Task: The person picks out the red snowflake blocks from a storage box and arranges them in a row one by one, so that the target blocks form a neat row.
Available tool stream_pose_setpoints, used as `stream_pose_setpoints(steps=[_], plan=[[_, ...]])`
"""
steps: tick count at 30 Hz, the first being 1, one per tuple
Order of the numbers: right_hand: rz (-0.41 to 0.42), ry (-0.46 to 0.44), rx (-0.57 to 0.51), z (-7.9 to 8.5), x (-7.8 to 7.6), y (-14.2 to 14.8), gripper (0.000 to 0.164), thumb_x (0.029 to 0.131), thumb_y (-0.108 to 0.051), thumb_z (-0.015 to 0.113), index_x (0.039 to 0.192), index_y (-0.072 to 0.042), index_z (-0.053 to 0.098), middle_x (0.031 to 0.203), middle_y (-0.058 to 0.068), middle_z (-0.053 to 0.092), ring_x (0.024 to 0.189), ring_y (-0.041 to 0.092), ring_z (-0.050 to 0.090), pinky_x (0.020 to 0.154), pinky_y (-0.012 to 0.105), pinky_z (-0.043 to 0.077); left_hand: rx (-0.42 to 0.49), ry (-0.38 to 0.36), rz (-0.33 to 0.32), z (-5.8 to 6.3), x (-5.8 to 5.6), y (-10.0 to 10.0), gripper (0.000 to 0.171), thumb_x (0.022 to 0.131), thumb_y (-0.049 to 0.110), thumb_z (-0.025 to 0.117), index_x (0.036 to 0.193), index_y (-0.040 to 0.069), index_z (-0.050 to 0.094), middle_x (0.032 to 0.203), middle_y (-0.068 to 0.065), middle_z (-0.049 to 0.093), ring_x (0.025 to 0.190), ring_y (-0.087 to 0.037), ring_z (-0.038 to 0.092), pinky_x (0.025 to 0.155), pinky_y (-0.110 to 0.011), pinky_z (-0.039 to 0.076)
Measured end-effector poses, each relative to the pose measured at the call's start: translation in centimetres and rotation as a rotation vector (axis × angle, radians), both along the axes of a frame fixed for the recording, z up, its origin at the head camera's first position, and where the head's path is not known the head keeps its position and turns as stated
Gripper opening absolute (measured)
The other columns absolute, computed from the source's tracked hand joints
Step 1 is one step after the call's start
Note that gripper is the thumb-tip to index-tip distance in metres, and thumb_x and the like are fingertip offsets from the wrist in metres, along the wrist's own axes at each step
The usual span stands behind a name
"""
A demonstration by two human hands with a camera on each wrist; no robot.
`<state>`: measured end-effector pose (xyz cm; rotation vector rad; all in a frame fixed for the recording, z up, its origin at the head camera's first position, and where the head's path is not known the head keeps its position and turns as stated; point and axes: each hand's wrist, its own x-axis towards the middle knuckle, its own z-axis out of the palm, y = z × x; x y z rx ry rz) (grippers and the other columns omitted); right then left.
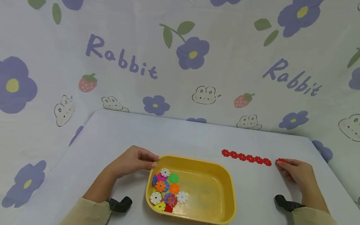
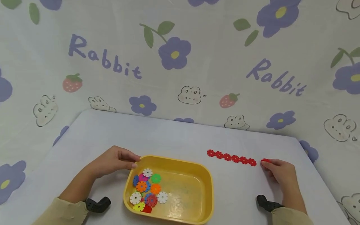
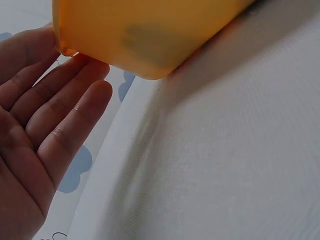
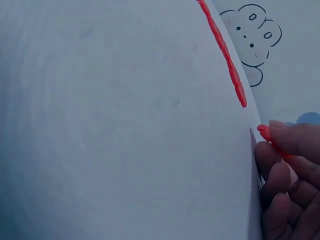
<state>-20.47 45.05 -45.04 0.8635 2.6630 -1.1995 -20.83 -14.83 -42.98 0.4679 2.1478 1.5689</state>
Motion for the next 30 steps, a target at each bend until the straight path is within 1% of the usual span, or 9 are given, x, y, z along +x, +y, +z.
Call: stream_pose_setpoints(steps=[5,9,12,18,24,30], plan=[[0.027,-0.007,0.036,0.2,-0.3,-0.3,0.078,0.084,-0.057,0.069,0.135,0.0,0.054,0.085,0.0,0.063,0.078,0.017,0.057,0.058,0.022,0.05,0.006,0.01,-0.002,0.2,0.1,-0.1,0.031,0.085,0.027,0.077,0.111,0.009,0.074,0.112,-0.007,0.074,0.102,-0.019,0.07,0.087,-0.032,0.058],[0.045,-0.019,0.049,0.1,-0.4,-0.4,0.079,0.085,-0.058,0.068,0.136,0.001,0.053,0.094,0.006,0.061,0.083,0.02,0.055,0.058,0.021,0.05,0.018,0.019,-0.012,0.3,0.1,-0.1,0.031,0.086,0.025,0.076,0.112,0.007,0.074,0.112,-0.009,0.073,0.102,-0.019,0.07,0.086,-0.032,0.059],[0.055,-0.019,0.049,0.0,-0.3,-0.5,0.08,0.086,-0.058,0.067,0.137,0.001,0.052,0.099,0.009,0.06,0.085,0.021,0.054,0.057,0.02,0.049,0.016,0.008,-0.008,0.3,0.2,0.0,0.031,0.086,0.024,0.077,0.112,0.007,0.074,0.112,-0.008,0.073,0.102,-0.019,0.07,0.086,-0.031,0.058],[0.083,-0.034,0.058,-0.1,0.0,-1.0,0.081,0.085,-0.06,0.067,0.138,0.0,0.052,0.098,0.009,0.058,0.087,0.022,0.052,0.06,0.022,0.048,0.006,0.005,-0.004,0.3,0.4,0.0,0.031,0.086,0.026,0.077,0.112,0.008,0.074,0.113,-0.008,0.073,0.102,-0.019,0.07,0.086,-0.032,0.059],[0.12,-0.039,0.076,0.0,0.3,-1.1,0.082,0.086,-0.06,0.066,0.141,-0.002,0.049,0.103,0.011,0.057,0.092,0.024,0.051,0.061,0.022,0.047,0.015,0.002,-0.007,0.2,0.3,0.0,0.032,0.086,0.025,0.077,0.112,0.007,0.074,0.112,-0.009,0.073,0.101,-0.02,0.071,0.086,-0.032,0.059],[0.126,-0.034,0.085,-0.1,0.1,-0.9,0.073,0.089,-0.051,0.066,0.141,-0.003,0.05,0.1,0.01,0.057,0.091,0.024,0.05,0.06,0.023,0.047,0.031,0.005,-0.014,0.2,0.2,0.0,0.032,0.086,0.025,0.077,0.112,0.006,0.074,0.113,-0.01,0.073,0.101,-0.02,0.071,0.086,-0.033,0.059]])
